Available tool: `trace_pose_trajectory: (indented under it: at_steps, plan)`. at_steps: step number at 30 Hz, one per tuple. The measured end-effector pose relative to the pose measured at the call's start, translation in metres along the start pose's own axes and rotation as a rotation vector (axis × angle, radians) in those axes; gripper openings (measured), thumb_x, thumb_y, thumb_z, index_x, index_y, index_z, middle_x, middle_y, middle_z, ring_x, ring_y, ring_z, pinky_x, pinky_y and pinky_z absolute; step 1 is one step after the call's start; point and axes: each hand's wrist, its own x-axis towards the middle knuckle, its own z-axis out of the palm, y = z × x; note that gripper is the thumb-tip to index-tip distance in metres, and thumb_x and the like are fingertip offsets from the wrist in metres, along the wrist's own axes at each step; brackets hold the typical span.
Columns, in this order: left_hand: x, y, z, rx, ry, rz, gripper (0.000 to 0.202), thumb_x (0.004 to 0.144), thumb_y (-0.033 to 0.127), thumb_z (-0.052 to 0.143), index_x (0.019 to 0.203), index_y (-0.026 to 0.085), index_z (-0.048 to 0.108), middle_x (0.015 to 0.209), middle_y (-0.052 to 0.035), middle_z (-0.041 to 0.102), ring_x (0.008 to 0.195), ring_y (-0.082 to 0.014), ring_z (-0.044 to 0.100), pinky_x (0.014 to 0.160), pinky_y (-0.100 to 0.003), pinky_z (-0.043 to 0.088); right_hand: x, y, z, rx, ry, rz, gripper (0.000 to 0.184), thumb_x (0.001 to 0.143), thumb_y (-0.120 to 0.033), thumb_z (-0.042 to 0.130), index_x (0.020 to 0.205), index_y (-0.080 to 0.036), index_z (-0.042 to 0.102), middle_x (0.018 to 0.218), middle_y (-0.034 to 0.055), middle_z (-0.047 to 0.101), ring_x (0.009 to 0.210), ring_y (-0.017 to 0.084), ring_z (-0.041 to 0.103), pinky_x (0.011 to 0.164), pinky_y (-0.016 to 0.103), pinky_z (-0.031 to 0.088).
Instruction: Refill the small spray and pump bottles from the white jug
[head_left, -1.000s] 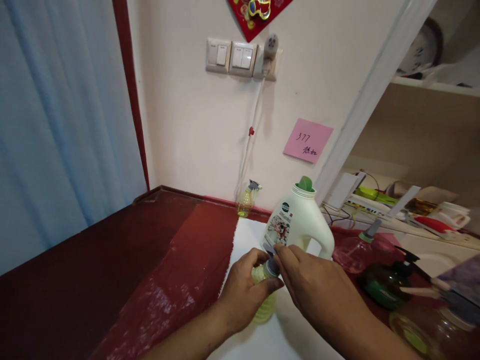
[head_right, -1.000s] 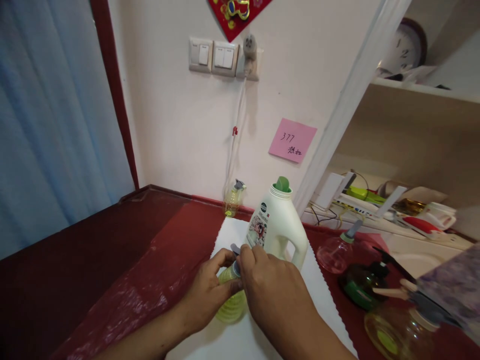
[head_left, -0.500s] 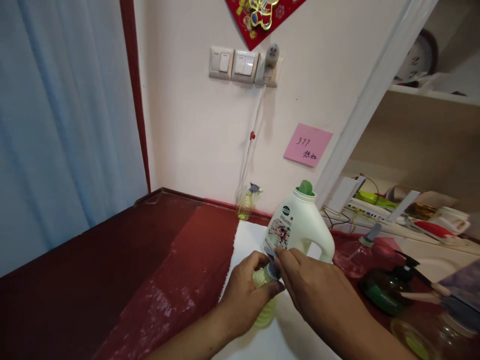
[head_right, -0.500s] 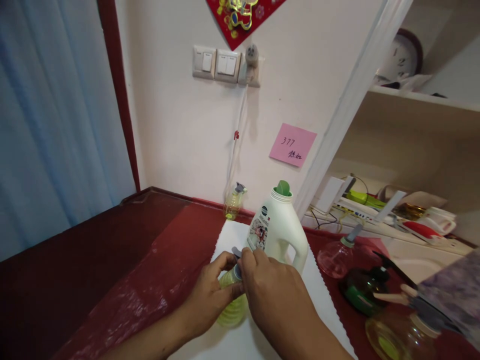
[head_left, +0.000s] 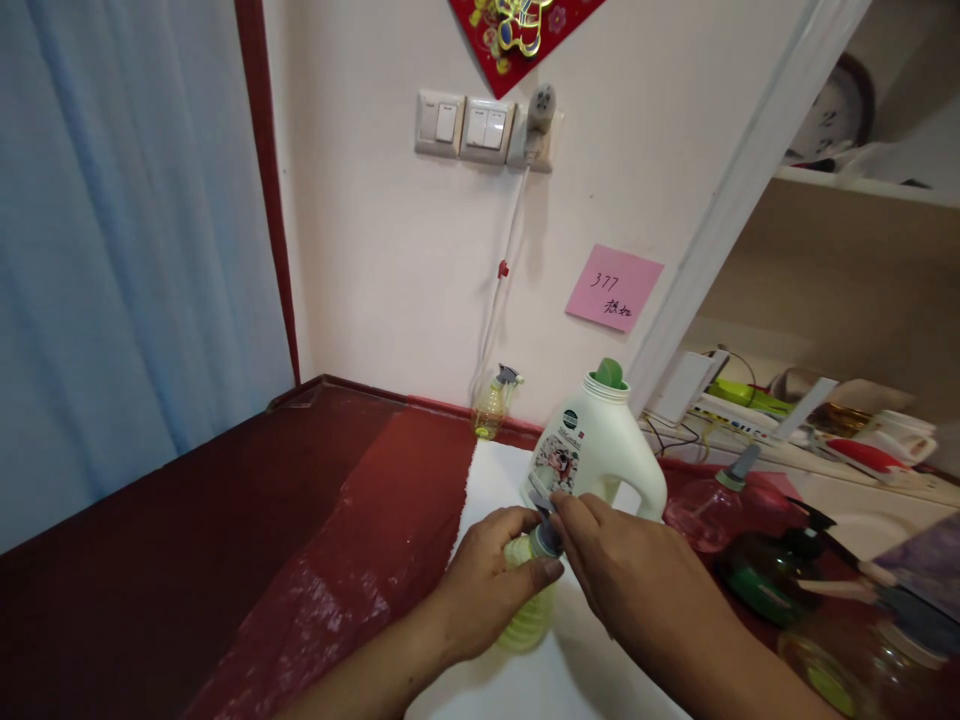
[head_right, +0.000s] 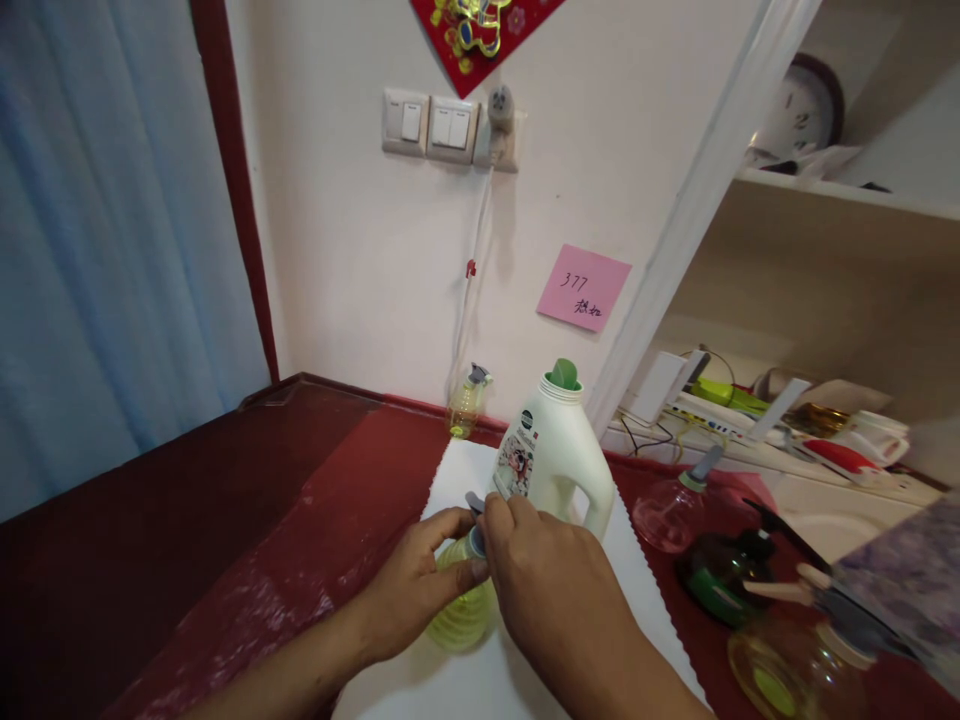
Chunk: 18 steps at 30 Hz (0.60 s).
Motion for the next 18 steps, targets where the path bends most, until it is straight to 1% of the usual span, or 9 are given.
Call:
trace_pose_trajectory:
  at_steps: [4,6,9,14,18]
  plan:
    - [-0.003,0.0,0.005,0.035,0.044,-0.003,0.031,0.074,0.025,0.077,0.102,0.02,0.064,0.102,-0.0028,0.069,0.096,-0.0229,0.058,0.086,-0.033,0.043,0.0,-0.002,-0.002,0.0,-0.067,0.029,0.017,0.092,-0.011,0.051,0.104,-0.019,0.059,0.079,0.0015,0.066,0.055,0.023,0.067,0.047,0.029,0.016]
    - [-0.002,-0.001,0.008,0.03,0.077,-0.007,0.031,0.072,0.023,0.079,0.098,0.021,0.062,0.1,-0.0013,0.069,0.094,-0.0217,0.057,0.084,-0.032,0.042,0.0,-0.002,-0.001,-0.004,-0.069,0.028,0.019,0.092,-0.011,0.049,0.106,-0.019,0.059,0.08,0.0017,0.065,0.055,0.023,0.067,0.046,0.029,0.018]
    - [-0.001,-0.003,0.01,-0.004,0.102,0.0,0.023,0.074,0.023,0.077,0.09,0.02,0.061,0.093,-0.0002,0.068,0.089,-0.0209,0.057,0.081,-0.031,0.042,0.0,-0.002,0.0,-0.007,-0.055,0.02,0.018,0.093,-0.012,0.049,0.106,-0.018,0.06,0.08,0.0018,0.065,0.055,0.023,0.067,0.045,0.029,0.019]
    - [-0.001,-0.003,0.006,-0.024,0.049,0.002,0.014,0.077,0.023,0.07,0.09,0.018,0.067,0.093,-0.0021,0.069,0.09,-0.0223,0.059,0.08,-0.032,0.043,0.0,0.0,0.001,0.0,-0.071,0.035,0.022,0.092,-0.014,0.054,0.114,-0.018,0.059,0.085,0.002,0.068,0.057,0.023,0.068,0.045,0.029,0.021]
    - [0.001,0.001,-0.001,-0.012,-0.035,0.024,0.024,0.08,0.028,0.068,0.101,0.016,0.071,0.1,-0.0059,0.07,0.096,-0.0248,0.06,0.088,-0.035,0.043,0.0,0.001,0.0,-0.008,-0.081,0.039,0.024,0.092,-0.013,0.054,0.116,-0.018,0.059,0.089,0.0035,0.07,0.056,0.023,0.068,0.045,0.029,0.021]
